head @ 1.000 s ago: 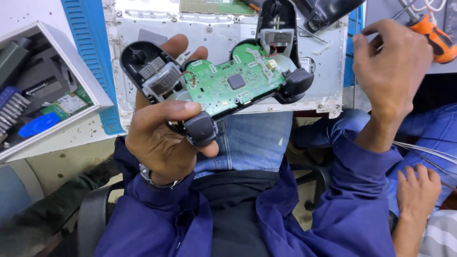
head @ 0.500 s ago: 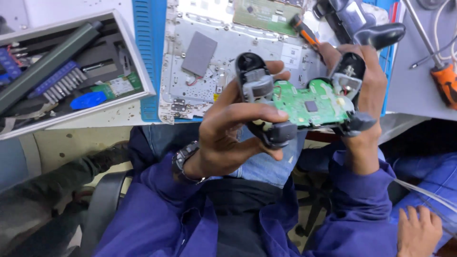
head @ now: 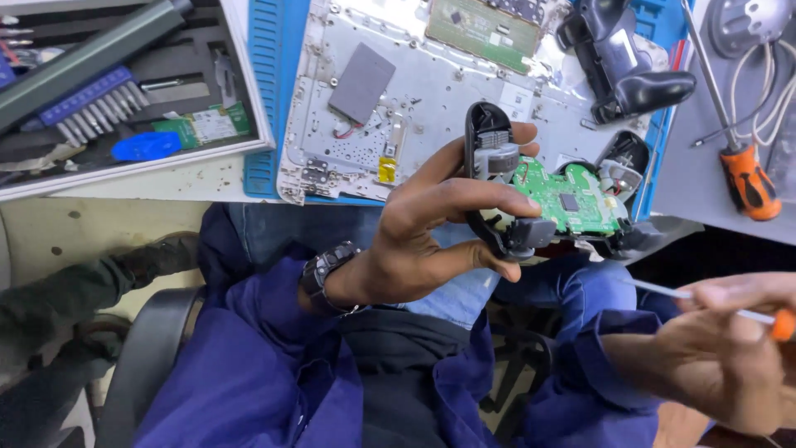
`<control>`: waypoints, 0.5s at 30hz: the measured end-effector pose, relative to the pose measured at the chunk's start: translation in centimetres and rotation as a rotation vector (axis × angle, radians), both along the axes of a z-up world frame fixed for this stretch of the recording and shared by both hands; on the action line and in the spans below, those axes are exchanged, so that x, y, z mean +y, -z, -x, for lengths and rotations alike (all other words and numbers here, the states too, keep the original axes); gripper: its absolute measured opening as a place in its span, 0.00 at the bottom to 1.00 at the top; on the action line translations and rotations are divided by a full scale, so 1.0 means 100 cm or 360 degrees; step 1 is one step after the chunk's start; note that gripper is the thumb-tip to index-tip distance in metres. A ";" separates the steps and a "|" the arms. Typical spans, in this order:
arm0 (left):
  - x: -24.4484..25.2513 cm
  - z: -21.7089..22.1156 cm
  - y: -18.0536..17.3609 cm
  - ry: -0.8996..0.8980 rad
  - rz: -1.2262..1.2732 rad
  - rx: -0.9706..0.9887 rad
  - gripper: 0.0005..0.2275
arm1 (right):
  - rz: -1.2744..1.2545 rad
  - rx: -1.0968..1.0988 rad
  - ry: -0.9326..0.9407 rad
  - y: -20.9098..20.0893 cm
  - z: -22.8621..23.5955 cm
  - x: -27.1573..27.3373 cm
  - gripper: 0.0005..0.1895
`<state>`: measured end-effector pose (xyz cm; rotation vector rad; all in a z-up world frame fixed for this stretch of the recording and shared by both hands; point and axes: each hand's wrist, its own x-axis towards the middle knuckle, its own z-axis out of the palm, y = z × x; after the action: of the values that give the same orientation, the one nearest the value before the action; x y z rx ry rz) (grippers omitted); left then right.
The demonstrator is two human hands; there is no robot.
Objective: The person assembles a disassembled electronic device, likely a game controller, by hand. They connect a ribbon cable to the circuit board, place a battery into the housing, and then snap the two halves of the plastic casing together to complete the assembly.
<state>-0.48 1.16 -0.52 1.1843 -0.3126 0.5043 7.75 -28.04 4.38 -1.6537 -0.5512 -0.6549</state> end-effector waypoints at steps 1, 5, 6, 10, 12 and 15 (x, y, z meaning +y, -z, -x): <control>-0.003 -0.001 0.000 0.0030 0.0006 -0.0004 0.22 | 0.0006 -0.0004 0.0030 0.008 0.007 -0.001 0.13; -0.014 -0.003 0.000 0.0076 0.0067 0.0028 0.19 | -0.0158 -0.0482 -0.0199 0.022 0.025 0.008 0.25; -0.016 -0.002 0.000 0.0075 0.0096 0.0034 0.19 | -0.0041 -0.0615 -0.0236 0.021 0.028 0.014 0.27; -0.018 -0.001 0.000 0.0091 0.0128 0.0049 0.19 | -0.0206 -0.0616 0.0156 0.015 0.037 0.054 0.15; -0.018 0.000 -0.001 0.0094 0.0114 0.0079 0.21 | 0.0183 -0.0634 0.0050 0.008 0.039 0.063 0.11; -0.018 0.002 -0.005 0.0112 0.0125 0.0122 0.19 | 0.0751 -0.0309 -0.0067 -0.007 0.050 0.042 0.16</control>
<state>-0.68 -0.66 0.02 1.1096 -0.2653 0.4054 2.77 -23.84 5.08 -2.0202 -0.9325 -0.6941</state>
